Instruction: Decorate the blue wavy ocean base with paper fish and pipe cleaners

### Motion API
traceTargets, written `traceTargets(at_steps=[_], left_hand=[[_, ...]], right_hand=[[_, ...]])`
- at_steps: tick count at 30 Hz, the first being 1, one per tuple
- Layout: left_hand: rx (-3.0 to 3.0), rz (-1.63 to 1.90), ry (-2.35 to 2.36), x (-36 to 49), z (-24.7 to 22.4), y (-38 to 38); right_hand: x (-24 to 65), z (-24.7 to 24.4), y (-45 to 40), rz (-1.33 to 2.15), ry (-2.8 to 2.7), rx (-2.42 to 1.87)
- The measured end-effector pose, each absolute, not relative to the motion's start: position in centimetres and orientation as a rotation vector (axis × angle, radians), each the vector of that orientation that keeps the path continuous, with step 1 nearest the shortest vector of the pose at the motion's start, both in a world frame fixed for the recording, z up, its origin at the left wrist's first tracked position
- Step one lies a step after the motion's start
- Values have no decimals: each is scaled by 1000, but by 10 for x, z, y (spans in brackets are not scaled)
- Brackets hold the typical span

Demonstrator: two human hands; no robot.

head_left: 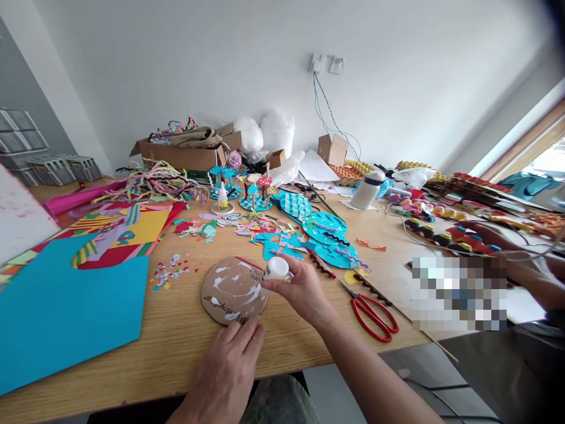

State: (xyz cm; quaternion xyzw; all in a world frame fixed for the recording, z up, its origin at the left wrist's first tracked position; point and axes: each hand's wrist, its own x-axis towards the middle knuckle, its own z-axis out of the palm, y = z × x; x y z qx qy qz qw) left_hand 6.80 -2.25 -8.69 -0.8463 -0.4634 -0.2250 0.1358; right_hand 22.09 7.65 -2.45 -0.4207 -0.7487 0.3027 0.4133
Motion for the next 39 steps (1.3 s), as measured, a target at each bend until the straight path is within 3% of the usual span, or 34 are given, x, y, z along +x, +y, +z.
traceTargets(at_steps=[13,39], left_hand=[[-2473,-603,-1373,66,-90,-24],[-2397,-643,-1313,60,-97,-25]], right_hand=[[204,-17,105,958,-1724,-977],[184,-21,135,810,-1905,-1065]])
